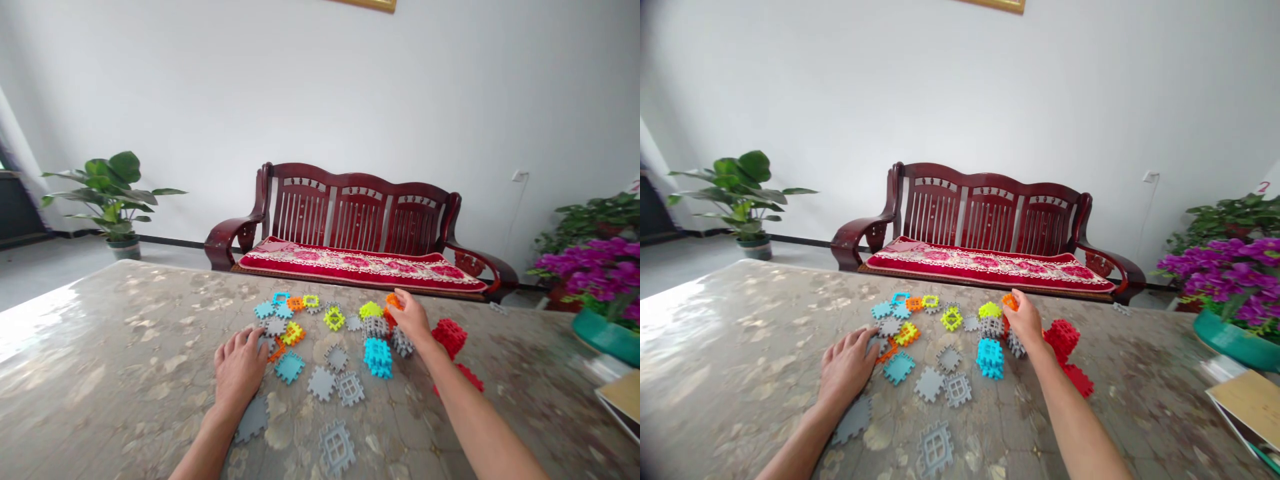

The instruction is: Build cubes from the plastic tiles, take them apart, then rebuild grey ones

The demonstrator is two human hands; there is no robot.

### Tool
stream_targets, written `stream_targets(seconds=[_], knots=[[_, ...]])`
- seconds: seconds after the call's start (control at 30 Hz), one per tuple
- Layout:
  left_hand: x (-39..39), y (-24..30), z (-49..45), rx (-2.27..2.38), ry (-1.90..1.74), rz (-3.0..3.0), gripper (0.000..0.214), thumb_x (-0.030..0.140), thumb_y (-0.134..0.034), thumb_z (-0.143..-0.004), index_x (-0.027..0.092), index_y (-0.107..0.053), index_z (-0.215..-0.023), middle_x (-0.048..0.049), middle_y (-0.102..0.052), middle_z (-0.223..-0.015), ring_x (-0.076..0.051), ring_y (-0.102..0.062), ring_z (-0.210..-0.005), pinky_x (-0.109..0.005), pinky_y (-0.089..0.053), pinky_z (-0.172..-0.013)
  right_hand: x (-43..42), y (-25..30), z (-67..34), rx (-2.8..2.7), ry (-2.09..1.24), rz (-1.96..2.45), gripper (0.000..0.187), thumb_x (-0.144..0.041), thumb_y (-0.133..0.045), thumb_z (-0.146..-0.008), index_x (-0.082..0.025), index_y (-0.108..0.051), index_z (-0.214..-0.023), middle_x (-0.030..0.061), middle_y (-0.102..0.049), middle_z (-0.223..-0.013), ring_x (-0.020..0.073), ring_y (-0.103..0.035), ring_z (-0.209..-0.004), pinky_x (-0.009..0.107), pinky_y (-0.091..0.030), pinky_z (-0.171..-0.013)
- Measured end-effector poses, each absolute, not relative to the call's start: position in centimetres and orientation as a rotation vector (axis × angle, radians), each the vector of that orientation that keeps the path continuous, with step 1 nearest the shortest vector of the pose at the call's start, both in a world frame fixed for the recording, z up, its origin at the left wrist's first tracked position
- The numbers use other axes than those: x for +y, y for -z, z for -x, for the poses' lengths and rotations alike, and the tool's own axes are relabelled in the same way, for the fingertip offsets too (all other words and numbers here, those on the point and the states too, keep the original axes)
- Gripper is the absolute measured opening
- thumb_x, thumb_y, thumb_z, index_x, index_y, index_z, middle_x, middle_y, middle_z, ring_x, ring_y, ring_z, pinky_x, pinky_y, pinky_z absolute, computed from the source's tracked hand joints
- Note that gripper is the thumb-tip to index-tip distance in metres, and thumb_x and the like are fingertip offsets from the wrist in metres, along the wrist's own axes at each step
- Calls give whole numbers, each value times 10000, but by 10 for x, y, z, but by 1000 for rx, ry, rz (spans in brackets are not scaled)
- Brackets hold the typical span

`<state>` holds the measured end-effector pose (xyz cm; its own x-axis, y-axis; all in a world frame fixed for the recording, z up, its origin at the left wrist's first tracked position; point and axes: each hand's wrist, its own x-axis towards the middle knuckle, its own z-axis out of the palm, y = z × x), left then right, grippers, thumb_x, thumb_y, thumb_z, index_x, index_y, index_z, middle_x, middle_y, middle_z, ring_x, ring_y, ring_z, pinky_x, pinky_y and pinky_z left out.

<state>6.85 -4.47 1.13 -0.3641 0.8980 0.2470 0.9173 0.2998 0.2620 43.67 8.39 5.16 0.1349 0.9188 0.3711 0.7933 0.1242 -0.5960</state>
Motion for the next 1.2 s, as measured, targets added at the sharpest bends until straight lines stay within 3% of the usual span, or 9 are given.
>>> stream_targets(seconds=[0.23,0.6,0.77,1.03,1.2], knots=[[-44,-11,-68,-2493,574,1747,422,348,-375,-931,288,-605,-1280,-45,-582,-1376,-264,-481,-1268,-440,-291,-1081,86,-61,-436,-1869,-123,1780,543,-197,-604,-765,-205,-556,-1306,93,-660,-1272,241,-627,-1144,345,-463,-982],[-45,-14,-69,-2511,548,1746,423,347,-379,-938,291,-597,-1296,-42,-576,-1385,-267,-471,-1289,-442,-280,-1093,81,-65,-448,-1899,-1,1972,531,-185,-557,-783,-199,-578,-1314,115,-685,-1221,282,-652,-1085,375,-478,-921],[-44,-12,-69,-2509,563,1741,422,336,-387,-934,287,-602,-1293,-47,-580,-1379,-274,-469,-1292,-453,-280,-1092,74,-68,-445,-1921,51,1942,540,-143,-532,-778,-170,-577,-1316,122,-644,-1287,274,-602,-1167,373,-437,-1002],[-45,-13,-70,-2500,606,1748,412,332,-406,-926,284,-605,-1283,-59,-582,-1371,-264,-476,-1278,-454,-276,-1095,6,-47,-381,-1939,-192,1322,348,-154,-470,-800,-210,-705,-1050,68,-708,-1133,214,-629,-1107,387,-456,-1028],[-47,-18,-73,-2514,569,1757,422,325,-402,-929,274,-595,-1301,-63,-569,-1391,-272,-463,-1298,-461,-264,-1105,-54,-40,-341,-2103,-300,1126,341,-104,-490,-801,-249,-720,-1007,44,-715,-1115,192,-641,-1069,363,-489,-973]])
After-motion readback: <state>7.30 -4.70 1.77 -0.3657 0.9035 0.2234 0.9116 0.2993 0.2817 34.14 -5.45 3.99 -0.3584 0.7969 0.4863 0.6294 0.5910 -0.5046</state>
